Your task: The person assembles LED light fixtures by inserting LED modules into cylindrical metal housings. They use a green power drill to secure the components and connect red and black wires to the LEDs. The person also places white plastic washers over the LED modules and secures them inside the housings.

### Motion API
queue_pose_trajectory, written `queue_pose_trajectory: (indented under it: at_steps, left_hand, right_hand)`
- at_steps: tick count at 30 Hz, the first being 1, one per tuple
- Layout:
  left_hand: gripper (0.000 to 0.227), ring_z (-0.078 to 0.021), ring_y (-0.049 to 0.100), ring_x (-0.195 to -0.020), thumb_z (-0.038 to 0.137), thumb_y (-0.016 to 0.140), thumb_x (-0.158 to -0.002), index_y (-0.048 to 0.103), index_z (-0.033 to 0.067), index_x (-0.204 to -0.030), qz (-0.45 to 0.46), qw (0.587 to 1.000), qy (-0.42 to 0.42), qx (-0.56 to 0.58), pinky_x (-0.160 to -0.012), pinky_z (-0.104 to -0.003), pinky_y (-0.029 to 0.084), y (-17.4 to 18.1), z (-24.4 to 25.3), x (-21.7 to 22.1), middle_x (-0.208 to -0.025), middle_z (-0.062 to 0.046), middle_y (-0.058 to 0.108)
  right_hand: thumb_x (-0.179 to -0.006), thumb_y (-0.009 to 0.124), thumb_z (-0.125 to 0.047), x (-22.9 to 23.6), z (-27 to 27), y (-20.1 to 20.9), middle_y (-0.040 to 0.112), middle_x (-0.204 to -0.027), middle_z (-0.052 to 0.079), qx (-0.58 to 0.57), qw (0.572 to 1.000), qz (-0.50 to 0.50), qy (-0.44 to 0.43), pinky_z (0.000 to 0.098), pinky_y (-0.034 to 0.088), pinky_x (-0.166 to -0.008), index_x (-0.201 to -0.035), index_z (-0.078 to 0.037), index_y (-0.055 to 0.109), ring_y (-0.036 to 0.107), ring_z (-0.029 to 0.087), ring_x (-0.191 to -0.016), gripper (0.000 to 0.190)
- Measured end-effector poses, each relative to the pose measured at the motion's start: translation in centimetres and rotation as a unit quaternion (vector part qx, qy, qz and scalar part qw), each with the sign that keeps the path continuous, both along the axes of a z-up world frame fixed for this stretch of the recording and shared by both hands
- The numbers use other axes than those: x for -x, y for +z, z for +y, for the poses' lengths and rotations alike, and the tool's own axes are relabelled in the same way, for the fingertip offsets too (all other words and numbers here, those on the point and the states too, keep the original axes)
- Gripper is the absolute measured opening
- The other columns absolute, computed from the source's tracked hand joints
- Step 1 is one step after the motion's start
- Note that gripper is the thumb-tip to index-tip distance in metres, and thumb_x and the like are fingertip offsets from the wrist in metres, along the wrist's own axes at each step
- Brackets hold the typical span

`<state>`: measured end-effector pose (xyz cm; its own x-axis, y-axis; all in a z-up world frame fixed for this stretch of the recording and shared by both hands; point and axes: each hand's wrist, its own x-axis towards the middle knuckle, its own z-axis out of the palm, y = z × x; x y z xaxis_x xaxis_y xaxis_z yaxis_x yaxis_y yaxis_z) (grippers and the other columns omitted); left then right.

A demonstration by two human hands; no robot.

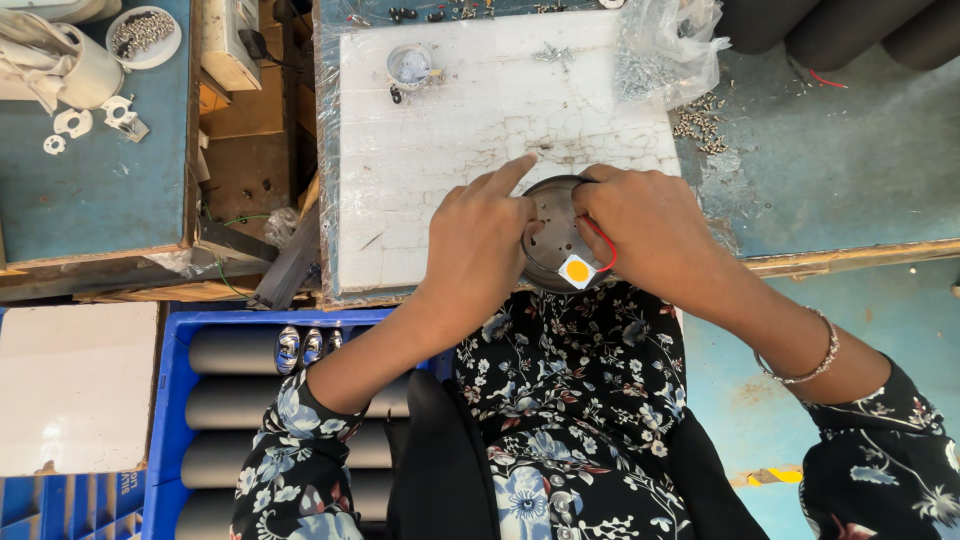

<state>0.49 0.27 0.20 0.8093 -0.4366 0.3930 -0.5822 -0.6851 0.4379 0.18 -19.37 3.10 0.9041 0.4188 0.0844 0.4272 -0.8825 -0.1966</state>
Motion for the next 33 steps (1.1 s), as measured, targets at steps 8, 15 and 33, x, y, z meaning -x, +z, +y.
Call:
queue_pose_trajectory:
  at_steps: [8, 15, 33]
  left_hand:
    - [0.005, -0.0343, 0.068, -0.104, 0.012, 0.079, -0.072, 0.079, 0.0073, -0.075, 0.028, 0.998, -0.048, 0.008, -0.087, -0.045, 0.052, -1.3, 0.2, -1.3, -0.127, -0.019, 0.069]
    - [0.018, -0.0329, 0.067, -0.101, 0.017, 0.080, -0.074, 0.077, 0.0090, -0.090, 0.159, 0.982, -0.043, -0.095, -0.083, -0.046, 0.051, 0.4, -0.1, -1.9, -0.106, -0.012, 0.070]
    - [0.007, -0.0340, 0.068, -0.113, 0.008, 0.076, -0.083, 0.075, 0.0069, -0.090, 0.059, 0.988, -0.061, 0.133, -0.092, -0.041, 0.055, 3.3, 2.3, -0.9, -0.128, -0.014, 0.068]
  right_hand:
    - [-0.080, 0.070, -0.017, 0.0, 0.2, 0.1, 0.067, -0.091, 0.009, 0.006, 1.000, 0.010, -0.001, 0.0508, 0.053, -0.064, -0.078, -0.007, 0.070, 0.067, 0.038, -0.074, 0.009]
    - [-0.079, 0.069, -0.014, -0.5, 0.0, -0.1, 0.067, -0.091, 0.012, 0.033, 0.999, 0.009, 0.015, 0.0517, 0.053, -0.065, -0.075, -0.006, 0.070, 0.068, 0.040, -0.076, 0.009]
    - [-0.071, 0.071, -0.014, -1.3, -0.1, 0.1, 0.069, -0.084, 0.009, 0.005, 0.999, 0.035, -0.015, 0.0498, 0.051, -0.062, -0.068, -0.013, 0.072, 0.067, 0.038, -0.074, 0.002]
